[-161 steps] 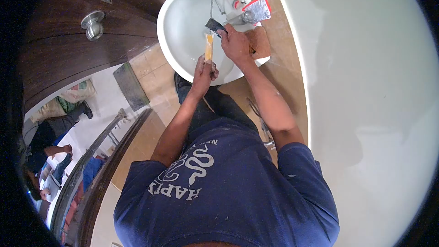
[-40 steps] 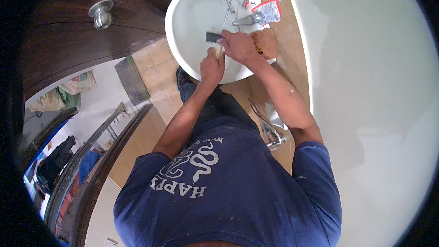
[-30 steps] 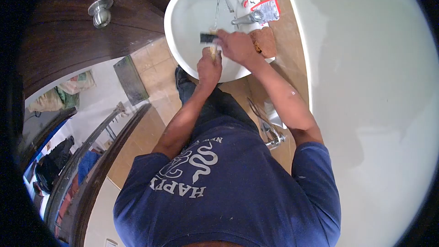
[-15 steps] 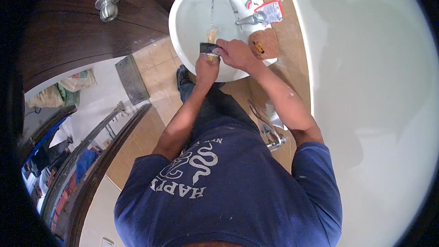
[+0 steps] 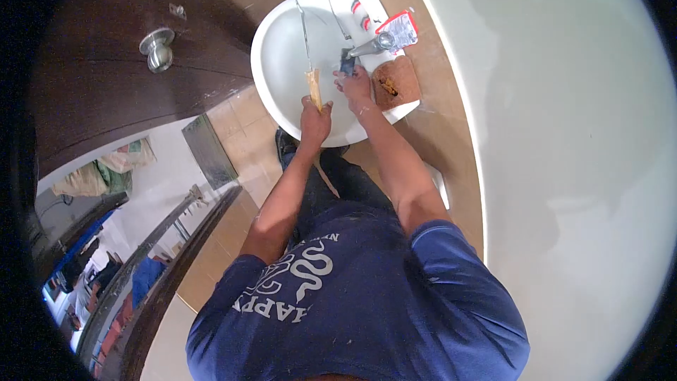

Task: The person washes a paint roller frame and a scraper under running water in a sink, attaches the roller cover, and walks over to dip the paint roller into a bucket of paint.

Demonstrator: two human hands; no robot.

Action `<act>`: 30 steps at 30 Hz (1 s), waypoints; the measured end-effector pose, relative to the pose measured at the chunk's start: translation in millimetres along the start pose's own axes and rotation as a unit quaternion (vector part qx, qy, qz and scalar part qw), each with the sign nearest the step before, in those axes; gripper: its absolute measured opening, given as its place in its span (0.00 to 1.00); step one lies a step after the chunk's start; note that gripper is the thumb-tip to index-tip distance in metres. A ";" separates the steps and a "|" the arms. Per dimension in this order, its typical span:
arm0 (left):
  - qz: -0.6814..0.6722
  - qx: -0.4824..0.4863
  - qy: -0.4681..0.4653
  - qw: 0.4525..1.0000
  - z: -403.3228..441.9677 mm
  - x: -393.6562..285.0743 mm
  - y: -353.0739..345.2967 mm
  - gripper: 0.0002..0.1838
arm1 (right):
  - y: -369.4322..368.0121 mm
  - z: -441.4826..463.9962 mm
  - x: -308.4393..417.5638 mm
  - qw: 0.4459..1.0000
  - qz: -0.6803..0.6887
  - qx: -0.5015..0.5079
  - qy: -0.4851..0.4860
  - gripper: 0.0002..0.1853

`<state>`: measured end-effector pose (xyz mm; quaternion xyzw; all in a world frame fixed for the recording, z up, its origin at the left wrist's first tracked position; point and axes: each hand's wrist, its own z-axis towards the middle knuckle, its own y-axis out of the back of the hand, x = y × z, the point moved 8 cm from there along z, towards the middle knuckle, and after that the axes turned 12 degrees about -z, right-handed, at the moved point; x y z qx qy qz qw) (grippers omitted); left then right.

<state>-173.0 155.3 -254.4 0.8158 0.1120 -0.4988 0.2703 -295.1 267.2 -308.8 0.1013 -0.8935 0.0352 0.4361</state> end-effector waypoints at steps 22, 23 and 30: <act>-0.078 0.066 0.082 0.991 29.8 61.1 -23.2 0.28 | -15.4 16.4 10.1 0.995 0.014 0.015 -0.093 0.09; -0.085 0.074 0.096 0.989 27.1 60.0 -23.1 0.27 | -14.4 19.2 9.3 0.996 0.012 0.007 -0.083 0.09; -0.117 0.097 0.105 0.983 20.2 41.1 -22.8 0.22 | -11.1 10.9 10.8 0.996 -0.001 -0.025 -0.090 0.16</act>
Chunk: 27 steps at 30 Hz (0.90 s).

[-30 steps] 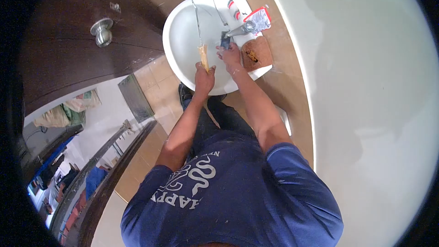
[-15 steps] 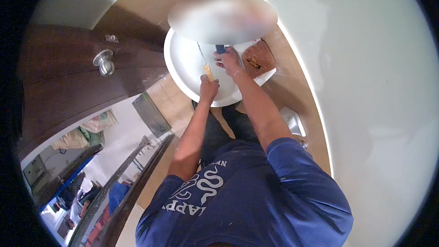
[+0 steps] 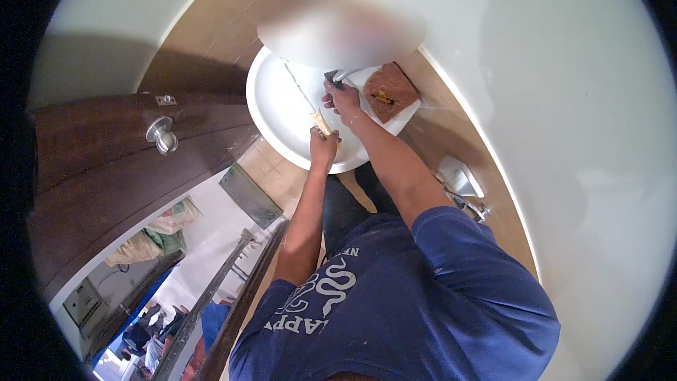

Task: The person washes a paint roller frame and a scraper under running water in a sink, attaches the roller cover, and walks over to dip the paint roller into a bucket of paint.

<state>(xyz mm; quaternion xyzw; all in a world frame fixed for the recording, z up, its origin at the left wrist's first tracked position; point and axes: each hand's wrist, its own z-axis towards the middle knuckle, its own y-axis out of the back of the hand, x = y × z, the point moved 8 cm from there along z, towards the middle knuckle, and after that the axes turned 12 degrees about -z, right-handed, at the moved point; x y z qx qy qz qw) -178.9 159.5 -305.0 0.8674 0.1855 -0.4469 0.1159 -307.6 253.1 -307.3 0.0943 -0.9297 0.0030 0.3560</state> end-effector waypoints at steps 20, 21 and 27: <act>-0.166 0.064 0.039 0.983 -0.5 -1.3 -14.0 0.13 | 30.6 -59.0 13.4 0.974 -0.207 0.008 0.092 0.13; -0.172 0.069 0.045 0.982 -1.8 -2.9 -16.1 0.13 | 43.5 -73.0 26.0 0.949 -0.281 -0.004 0.145 0.14; -0.221 0.116 0.049 0.967 2.2 -7.9 -38.2 0.20 | 119.7 -127.7 101.8 0.709 -0.593 -0.263 0.276 0.17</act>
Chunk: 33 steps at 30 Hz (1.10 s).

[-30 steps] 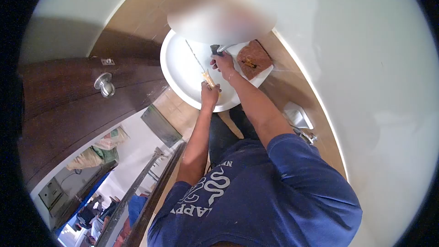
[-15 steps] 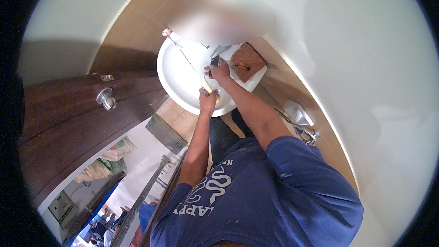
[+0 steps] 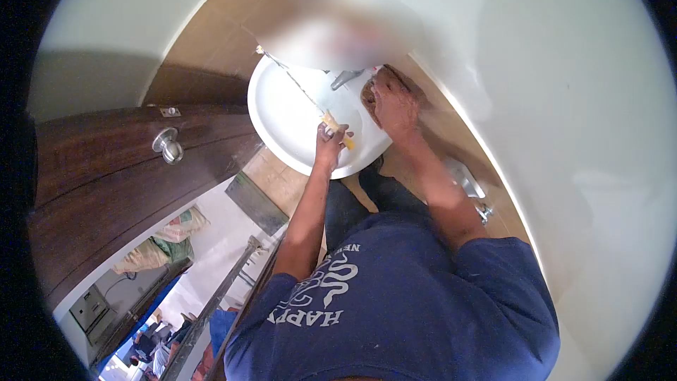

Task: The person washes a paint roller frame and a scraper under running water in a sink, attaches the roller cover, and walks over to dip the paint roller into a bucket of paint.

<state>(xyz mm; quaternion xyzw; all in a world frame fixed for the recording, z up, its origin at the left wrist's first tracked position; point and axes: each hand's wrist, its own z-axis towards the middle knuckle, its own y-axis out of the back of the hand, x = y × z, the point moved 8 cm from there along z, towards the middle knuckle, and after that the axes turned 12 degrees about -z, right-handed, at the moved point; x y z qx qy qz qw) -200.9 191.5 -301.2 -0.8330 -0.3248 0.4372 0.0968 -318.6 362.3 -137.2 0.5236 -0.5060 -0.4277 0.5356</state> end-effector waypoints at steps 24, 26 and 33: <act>-0.232 -0.017 -0.090 0.968 102.2 -70.0 -40.4 0.21 | -78.1 -32.7 85.9 0.993 0.041 -0.032 0.109 0.29; -0.159 0.000 -0.121 0.980 88.2 -74.3 -47.0 0.22 | -83.8 -24.4 83.3 0.994 0.082 -0.003 0.073 0.29; -0.236 0.078 -0.053 0.967 76.3 -47.3 -49.8 0.28 | -87.1 -9.2 79.5 0.989 0.129 0.004 0.066 0.22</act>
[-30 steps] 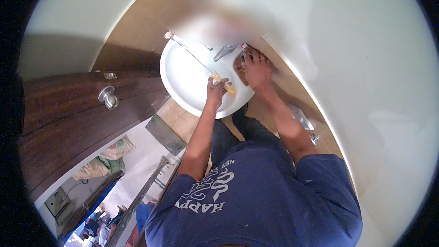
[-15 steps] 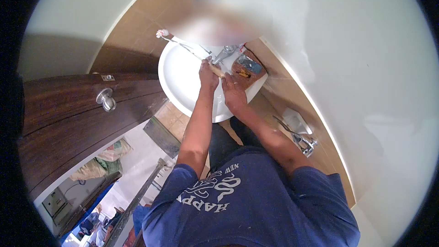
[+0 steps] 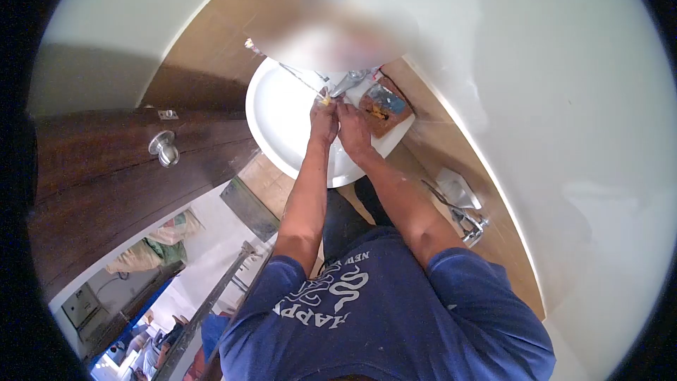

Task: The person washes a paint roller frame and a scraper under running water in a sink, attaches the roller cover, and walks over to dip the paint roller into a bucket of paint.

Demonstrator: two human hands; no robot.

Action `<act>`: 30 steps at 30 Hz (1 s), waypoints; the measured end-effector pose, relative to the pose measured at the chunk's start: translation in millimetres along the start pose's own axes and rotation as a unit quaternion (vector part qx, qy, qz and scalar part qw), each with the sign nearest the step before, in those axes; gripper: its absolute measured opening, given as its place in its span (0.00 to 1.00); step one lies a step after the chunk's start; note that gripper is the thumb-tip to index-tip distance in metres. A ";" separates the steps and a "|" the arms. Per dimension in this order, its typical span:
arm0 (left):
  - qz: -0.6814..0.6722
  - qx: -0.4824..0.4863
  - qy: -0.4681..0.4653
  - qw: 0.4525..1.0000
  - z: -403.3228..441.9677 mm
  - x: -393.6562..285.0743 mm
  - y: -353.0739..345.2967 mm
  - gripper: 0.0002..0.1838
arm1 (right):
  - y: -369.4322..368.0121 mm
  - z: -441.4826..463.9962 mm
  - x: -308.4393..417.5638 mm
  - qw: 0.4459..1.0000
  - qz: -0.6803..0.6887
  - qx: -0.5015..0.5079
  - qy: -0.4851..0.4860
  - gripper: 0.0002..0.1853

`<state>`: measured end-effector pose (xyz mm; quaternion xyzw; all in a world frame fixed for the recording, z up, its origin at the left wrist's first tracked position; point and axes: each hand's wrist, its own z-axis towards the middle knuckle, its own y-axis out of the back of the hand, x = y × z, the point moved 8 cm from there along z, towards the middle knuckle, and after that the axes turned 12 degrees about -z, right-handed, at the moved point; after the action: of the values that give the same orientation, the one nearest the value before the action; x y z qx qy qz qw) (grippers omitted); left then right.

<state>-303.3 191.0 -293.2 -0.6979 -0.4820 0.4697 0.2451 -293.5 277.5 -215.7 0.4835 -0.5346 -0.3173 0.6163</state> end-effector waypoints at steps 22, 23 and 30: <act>-0.057 -0.062 -0.127 0.988 -18.8 -1.7 11.0 0.18 | -23.8 20.3 -13.7 0.977 0.183 0.075 -0.078 0.19; -0.015 -0.078 -0.130 0.988 -17.8 -3.1 12.6 0.17 | -24.5 15.2 -16.2 0.985 0.148 0.053 -0.075 0.18; 0.022 -0.165 -0.107 0.980 -5.1 -5.9 18.9 0.15 | 5.2 -13.8 -4.4 0.992 0.072 -0.008 -0.099 0.17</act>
<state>-290.9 178.3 -303.5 -0.6850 -0.5606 0.4609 0.0633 -281.8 286.7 -211.8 0.4047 -0.6237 -0.3225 0.5858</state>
